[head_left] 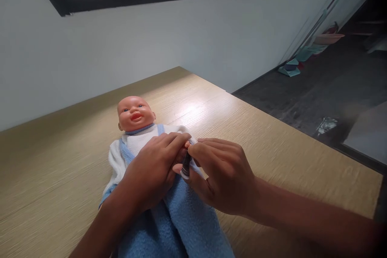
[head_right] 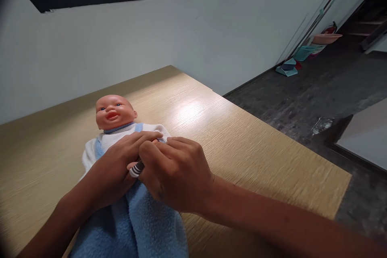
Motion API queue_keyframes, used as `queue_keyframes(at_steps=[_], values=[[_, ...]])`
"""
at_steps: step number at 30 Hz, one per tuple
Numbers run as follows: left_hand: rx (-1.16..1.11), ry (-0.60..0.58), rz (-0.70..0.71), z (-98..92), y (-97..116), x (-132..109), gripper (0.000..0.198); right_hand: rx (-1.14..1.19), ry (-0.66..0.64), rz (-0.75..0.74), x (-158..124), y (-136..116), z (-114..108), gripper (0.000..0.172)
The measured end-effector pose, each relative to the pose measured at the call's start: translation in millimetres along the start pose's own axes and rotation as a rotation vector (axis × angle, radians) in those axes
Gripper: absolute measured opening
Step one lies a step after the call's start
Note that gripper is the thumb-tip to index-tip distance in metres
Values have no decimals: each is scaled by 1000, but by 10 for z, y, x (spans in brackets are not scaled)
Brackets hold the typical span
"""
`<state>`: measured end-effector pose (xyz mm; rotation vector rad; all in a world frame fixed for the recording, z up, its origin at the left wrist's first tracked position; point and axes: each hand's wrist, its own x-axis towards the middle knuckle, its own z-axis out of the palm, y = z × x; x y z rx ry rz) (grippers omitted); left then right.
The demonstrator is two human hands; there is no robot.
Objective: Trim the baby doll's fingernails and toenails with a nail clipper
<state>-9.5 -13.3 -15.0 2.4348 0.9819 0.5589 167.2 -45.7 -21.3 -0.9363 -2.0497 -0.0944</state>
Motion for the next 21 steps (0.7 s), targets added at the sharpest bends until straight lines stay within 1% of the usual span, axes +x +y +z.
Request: queue_keyframes(at_steps=[2, 4, 6, 9, 13, 18, 21], values=[[20, -13, -33, -4, 11, 5, 26, 56, 53, 23, -34, 34, 20, 11], [44, -16, -63, -1, 16, 5, 28, 113, 116, 48, -74, 76, 47, 16], [65, -2, -77, 6, 15, 0, 29, 131, 153, 45, -107, 112, 73, 19], [80, 18, -74, 17, 13, -4, 31, 114, 153, -3, -138, 136, 103, 18], [93, 19, -63, 14, 18, 2, 32, 110, 150, -39, -151, 130, 120, 22], [95, 10, -54, 4, 24, 4, 33, 48, 142, -49, -120, 105, 104, 13], [104, 12, -50, 5, 24, -1, 33, 26, 154, -50, -100, 97, 98, 11]])
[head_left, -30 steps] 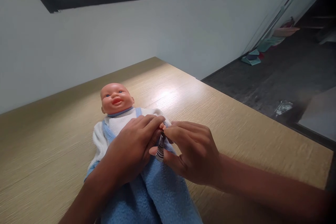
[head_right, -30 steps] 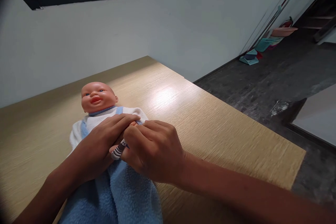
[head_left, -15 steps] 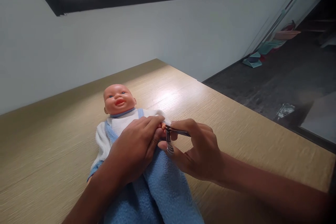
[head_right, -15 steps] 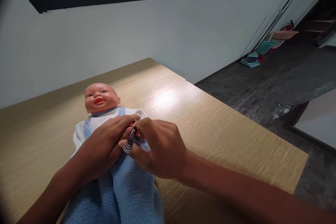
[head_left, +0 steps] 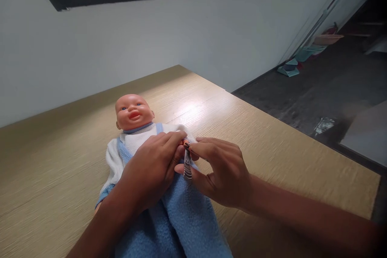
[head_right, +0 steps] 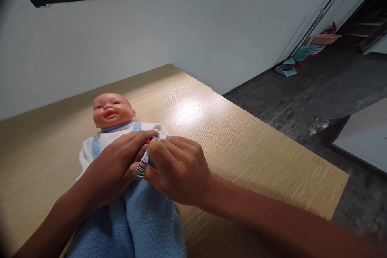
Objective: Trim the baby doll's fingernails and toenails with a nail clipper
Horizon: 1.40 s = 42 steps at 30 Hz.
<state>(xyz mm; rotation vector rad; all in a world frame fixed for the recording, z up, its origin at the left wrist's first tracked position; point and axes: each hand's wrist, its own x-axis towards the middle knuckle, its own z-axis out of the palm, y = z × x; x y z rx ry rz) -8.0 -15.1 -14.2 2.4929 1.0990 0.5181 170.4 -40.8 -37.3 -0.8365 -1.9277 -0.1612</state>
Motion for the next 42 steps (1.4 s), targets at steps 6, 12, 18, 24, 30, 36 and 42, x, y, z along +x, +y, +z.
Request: queue_keyframes(at_steps=[6, 12, 18, 24, 30, 36, 42], values=[[-5, -9, -3, -1, 4, 9, 34, -10, -20, -14, 5, 1, 3, 9], [-15, -1, 4, 6, -3, 17, 36, -49, -58, -70, 4, 8, -5, 7], [-24, -14, 18, 12, -7, 6, 37, -49, -83, -50, 18, -3, -16, 9], [-53, -16, -99, 7, -3, 10, 30, -96, -151, -47, 92, -45, -61, 13], [-27, -13, -85, 21, -20, 4, 33, -138, -265, -33, 200, -51, -82, 15], [-3, -13, -22, 17, -13, 11, 25, -64, -436, -71, 295, -10, -150, 9], [12, -63, -29, -11, 19, 16, 23, 235, -281, 150, 170, 160, -136, 19]])
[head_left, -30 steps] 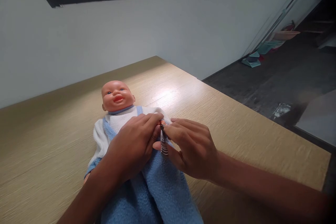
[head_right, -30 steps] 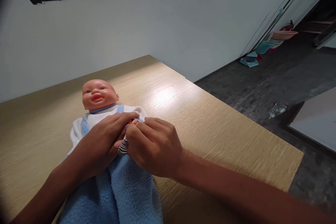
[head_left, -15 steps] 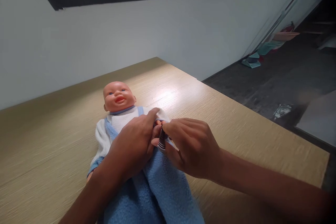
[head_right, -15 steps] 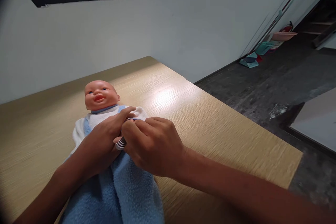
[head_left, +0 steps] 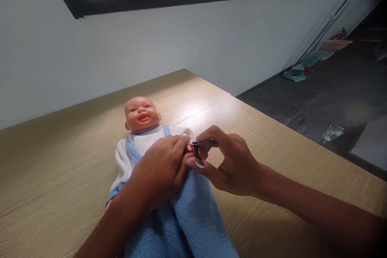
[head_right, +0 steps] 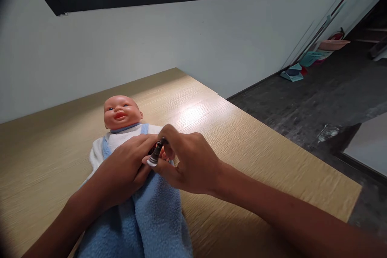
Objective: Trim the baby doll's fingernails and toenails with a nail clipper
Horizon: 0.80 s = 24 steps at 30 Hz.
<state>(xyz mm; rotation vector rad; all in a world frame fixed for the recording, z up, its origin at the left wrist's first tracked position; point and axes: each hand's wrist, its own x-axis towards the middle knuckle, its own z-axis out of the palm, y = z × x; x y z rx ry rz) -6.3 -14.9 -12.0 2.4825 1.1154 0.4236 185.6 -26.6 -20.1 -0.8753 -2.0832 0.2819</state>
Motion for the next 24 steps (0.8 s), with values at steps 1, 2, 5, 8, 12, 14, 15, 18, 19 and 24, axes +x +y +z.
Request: queue_keyframes(at_steps=[1, 2, 5, 8, 12, 14, 15, 18, 19, 24], values=[[8, 0, -4, 2, 2, -1, 23, 64, 32, 4, -19, 37, 9, 22], [15, 3, -10, 6, 3, -1, 23, 109, 49, -8, -34, 69, 17, 25], [23, 7, -18, 22, -7, -2, 24, 117, 30, -88, -59, 132, 28, 28], [21, 1, -7, 29, -17, -3, 22, 100, -11, -120, -59, 150, 24, 25], [19, 3, -16, 28, -17, -7, 22, 185, -62, -86, -39, 145, 2, 25], [20, 3, -12, 30, -18, -6, 22, 246, -117, -21, -23, 144, -20, 24], [24, 5, -7, 33, -20, -4, 22, 274, -145, 24, -13, 146, -32, 23], [46, 10, 6, 46, -30, 4, 23, 339, -208, 141, 15, 159, -70, 21], [55, 10, 10, 51, -33, 6, 23, 359, -222, 158, 23, 166, -80, 20], [80, -2, 55, 58, -44, -2, 19, 390, -312, 148, 35, 207, -97, 17]])
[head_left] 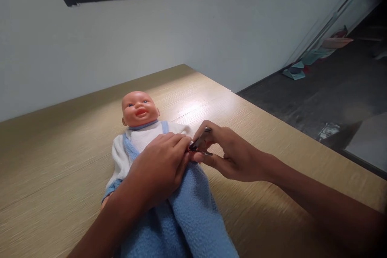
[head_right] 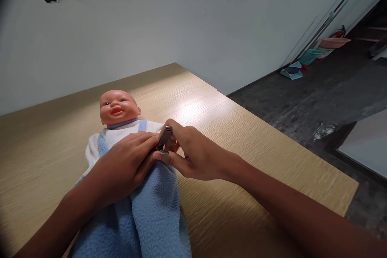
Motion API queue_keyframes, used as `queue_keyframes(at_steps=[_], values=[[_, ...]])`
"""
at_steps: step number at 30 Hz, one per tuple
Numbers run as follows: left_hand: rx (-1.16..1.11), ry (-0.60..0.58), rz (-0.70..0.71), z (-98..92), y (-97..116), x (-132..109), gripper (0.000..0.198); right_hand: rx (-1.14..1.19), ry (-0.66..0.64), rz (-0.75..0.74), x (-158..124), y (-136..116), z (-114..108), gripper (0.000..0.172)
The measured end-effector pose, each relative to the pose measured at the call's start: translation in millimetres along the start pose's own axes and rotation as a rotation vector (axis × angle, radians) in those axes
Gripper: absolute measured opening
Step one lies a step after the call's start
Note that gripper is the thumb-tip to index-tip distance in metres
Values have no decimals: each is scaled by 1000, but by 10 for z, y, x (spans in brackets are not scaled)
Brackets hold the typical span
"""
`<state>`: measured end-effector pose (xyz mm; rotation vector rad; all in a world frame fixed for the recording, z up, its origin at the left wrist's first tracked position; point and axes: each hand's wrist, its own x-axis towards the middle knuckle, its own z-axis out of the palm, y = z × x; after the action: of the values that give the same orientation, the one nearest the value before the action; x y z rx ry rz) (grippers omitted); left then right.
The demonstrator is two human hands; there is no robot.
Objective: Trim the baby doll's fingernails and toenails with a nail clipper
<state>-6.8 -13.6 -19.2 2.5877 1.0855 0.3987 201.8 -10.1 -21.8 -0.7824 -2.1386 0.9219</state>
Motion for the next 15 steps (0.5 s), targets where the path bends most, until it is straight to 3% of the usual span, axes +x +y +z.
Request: queue_keyframes(at_steps=[6, 11, 15], values=[[12, -10, 15, -10, 1, -13, 19, -94, -17, -63, -18, 34, 5, 14], [-10, -7, 17, -7, 0, -6, 17, -245, -19, -95, -35, 1, 47, 24], [-9, 11, 35, -2, -3, -5, 18, -397, -29, -101, -35, -61, 76, 13]])
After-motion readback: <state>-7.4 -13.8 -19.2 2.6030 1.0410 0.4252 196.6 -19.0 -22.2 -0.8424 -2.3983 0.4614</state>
